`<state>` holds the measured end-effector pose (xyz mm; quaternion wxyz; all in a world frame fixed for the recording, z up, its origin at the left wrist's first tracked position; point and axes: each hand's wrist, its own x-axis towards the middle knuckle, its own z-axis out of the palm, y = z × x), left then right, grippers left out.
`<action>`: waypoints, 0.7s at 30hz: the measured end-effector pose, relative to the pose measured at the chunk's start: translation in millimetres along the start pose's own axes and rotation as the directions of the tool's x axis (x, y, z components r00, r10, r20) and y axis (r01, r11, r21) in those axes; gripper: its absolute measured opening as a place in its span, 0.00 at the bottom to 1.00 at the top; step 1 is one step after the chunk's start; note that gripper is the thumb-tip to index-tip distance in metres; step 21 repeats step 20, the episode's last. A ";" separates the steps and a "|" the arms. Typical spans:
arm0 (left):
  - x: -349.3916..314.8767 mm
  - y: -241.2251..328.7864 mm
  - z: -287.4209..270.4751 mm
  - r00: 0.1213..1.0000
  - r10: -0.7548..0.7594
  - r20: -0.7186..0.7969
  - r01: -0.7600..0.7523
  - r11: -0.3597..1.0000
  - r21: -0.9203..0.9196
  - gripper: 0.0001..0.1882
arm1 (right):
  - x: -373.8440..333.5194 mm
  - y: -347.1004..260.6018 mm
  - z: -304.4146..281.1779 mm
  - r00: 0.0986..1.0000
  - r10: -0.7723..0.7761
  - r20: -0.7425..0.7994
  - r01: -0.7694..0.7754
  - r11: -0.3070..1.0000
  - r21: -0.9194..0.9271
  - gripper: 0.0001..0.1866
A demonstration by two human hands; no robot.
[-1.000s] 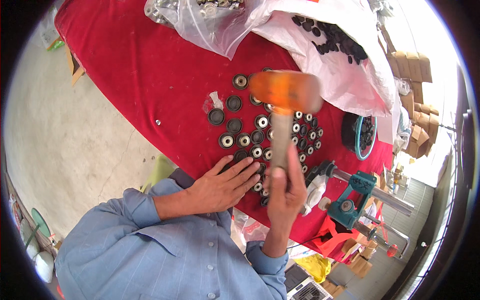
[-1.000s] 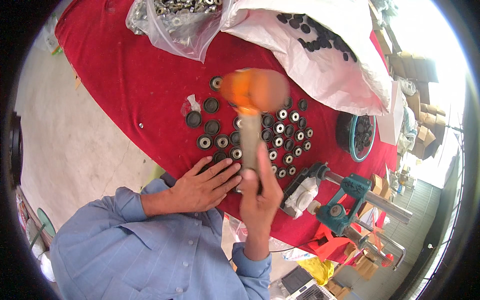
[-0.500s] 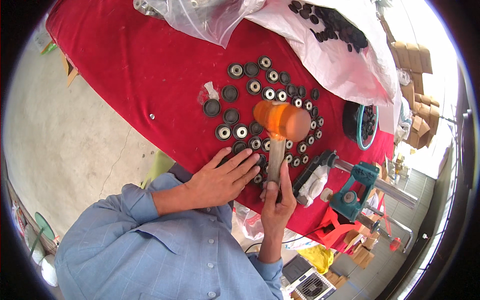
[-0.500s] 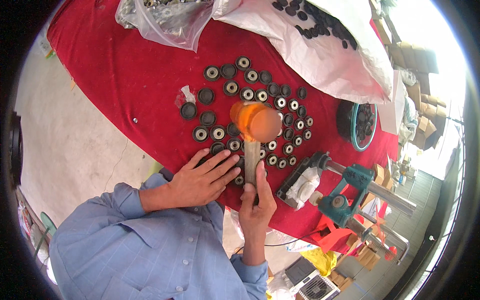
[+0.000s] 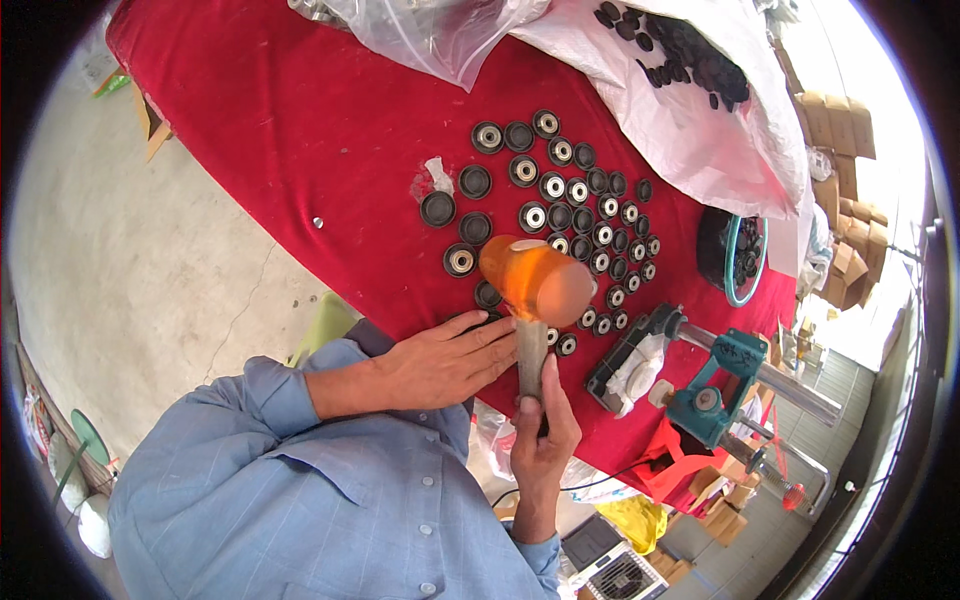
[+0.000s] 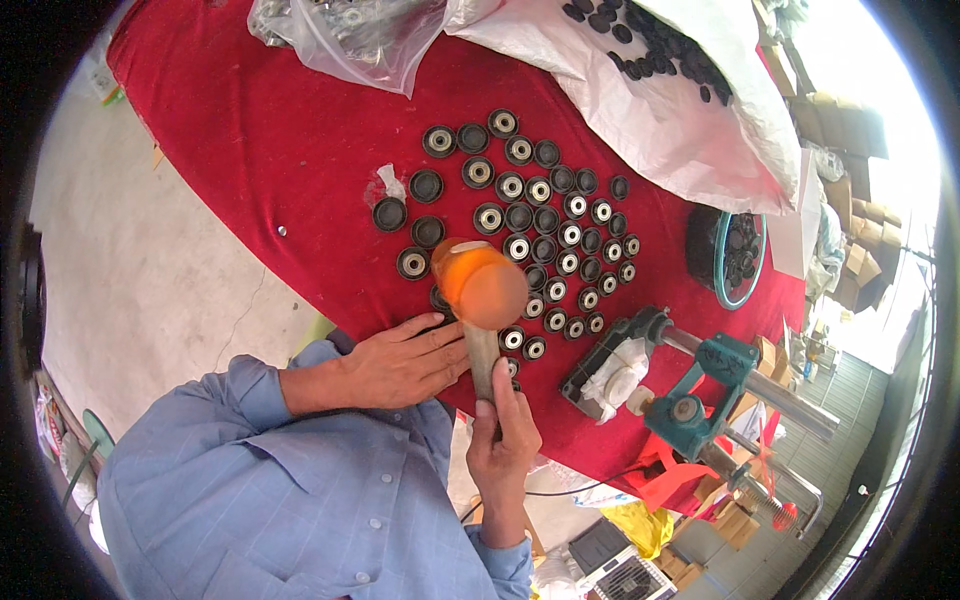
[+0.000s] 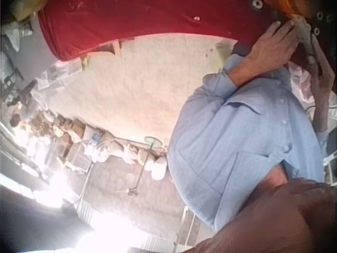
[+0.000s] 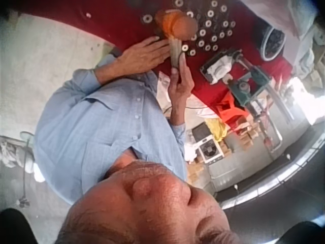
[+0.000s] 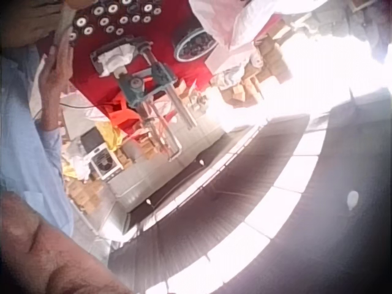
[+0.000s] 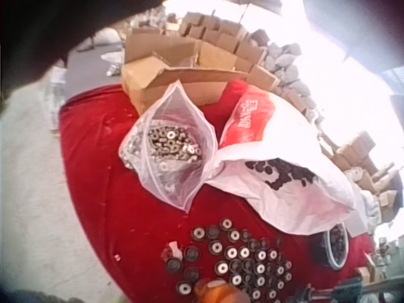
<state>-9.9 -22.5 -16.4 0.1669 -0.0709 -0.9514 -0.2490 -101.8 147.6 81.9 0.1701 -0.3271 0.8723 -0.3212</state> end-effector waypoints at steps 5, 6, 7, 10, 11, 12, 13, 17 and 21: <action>-1.1 -1.9 -2.8 1.000 0.009 0.017 -0.009 0.999 0.040 0.27 | -5.8 -0.8 -4.6 0.995 0.101 -0.003 -0.099 0.984 0.147 0.28; 0.0 -1.9 -4.1 1.000 0.009 0.014 -0.009 1.000 0.022 0.27 | -11.4 -7.5 -9.8 0.997 0.080 -0.014 -0.076 0.979 0.188 0.27; -0.2 -1.3 -4.9 1.000 0.008 0.011 -0.008 1.000 0.004 0.27 | -14.4 -10.8 -12.5 0.998 0.059 -0.025 -0.052 0.972 0.230 0.26; -1.2 -2.5 -3.1 0.990 0.047 0.136 -0.040 0.998 -0.053 0.27 | -7.7 -14.0 -2.8 0.983 -0.183 -0.029 0.184 0.982 0.029 0.25; 0.2 -3.5 -3.5 0.989 0.048 0.136 -0.042 0.998 -0.049 0.27 | -1.3 -22.5 1.7 0.993 -0.029 0.115 0.036 0.998 -0.054 0.25; 2.1 -4.4 -4.1 0.996 0.051 0.077 -0.048 0.998 -0.032 0.27 | 0.2 -21.8 2.6 0.993 -0.031 0.112 0.037 0.998 -0.052 0.25; 3.5 -5.3 -4.4 0.998 0.055 0.016 -0.055 0.998 -0.014 0.28 | 1.2 -20.2 3.5 0.994 -0.024 0.109 0.027 0.999 -0.026 0.24; 1.6 -2.3 -6.1 0.998 0.026 0.064 -0.023 0.999 -0.049 0.29 | -9.9 -7.4 0.1 0.999 -0.011 0.030 0.007 0.992 0.122 0.25; 3.0 -0.4 -7.9 0.999 0.022 0.036 -0.021 0.999 -0.032 0.31 | -24.8 -7.3 -8.6 0.988 0.108 -0.111 -0.068 0.946 0.318 0.29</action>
